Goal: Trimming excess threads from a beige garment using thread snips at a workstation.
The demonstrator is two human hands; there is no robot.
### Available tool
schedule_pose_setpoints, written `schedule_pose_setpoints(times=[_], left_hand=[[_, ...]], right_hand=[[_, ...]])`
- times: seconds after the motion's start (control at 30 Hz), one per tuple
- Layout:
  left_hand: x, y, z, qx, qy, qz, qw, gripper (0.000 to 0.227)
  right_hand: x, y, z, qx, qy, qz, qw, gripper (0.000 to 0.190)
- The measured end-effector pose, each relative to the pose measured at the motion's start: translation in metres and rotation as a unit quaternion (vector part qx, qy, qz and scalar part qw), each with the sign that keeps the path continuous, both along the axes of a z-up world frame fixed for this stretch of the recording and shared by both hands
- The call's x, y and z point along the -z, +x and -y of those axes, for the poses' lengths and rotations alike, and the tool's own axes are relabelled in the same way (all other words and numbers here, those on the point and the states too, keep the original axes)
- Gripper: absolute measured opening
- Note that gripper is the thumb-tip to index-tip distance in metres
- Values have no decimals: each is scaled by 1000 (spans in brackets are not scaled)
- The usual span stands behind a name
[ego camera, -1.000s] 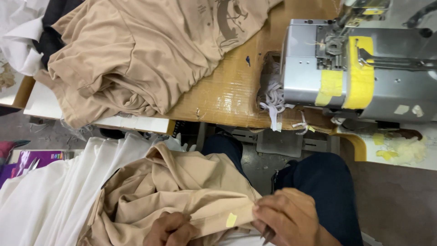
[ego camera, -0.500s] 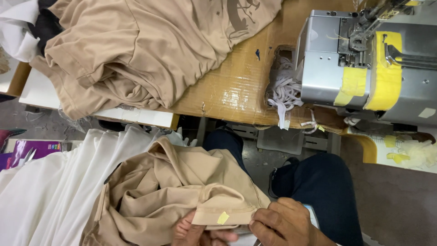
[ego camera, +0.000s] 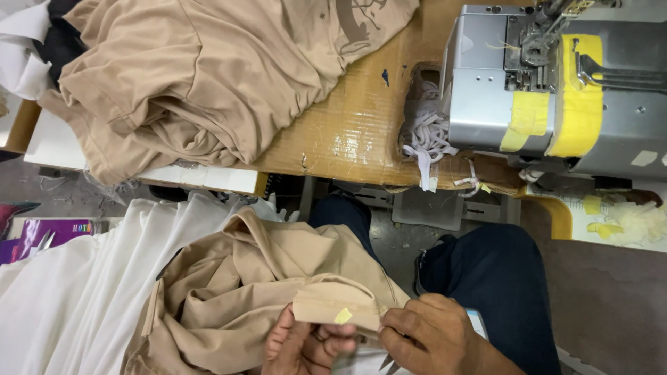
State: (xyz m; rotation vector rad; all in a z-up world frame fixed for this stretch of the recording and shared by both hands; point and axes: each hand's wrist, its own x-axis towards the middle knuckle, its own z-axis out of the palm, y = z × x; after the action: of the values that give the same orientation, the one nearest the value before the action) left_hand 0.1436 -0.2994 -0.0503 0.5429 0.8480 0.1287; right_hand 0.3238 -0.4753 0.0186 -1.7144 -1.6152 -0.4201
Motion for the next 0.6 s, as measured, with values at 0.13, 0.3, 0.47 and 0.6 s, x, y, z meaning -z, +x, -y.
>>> schedule_pose_setpoints(times=[0.13, 0.3, 0.47, 0.6], left_hand=[[19, -4, -11, -8, -92, 158, 983, 46], [2, 8, 0, 10, -74, 27, 997, 40], [-38, 29, 22, -106, 88, -92, 986, 32], [-49, 36, 31, -143, 72, -104, 982, 34]], right_hand=[[2, -1, -2, 1, -6, 2, 1000, 12], [2, -2, -4, -8, 1, 17, 1000, 13], [-5, -8, -11, 39, -30, -134, 990, 22], [-29, -20, -17, 82, 0, -187, 979, 20]])
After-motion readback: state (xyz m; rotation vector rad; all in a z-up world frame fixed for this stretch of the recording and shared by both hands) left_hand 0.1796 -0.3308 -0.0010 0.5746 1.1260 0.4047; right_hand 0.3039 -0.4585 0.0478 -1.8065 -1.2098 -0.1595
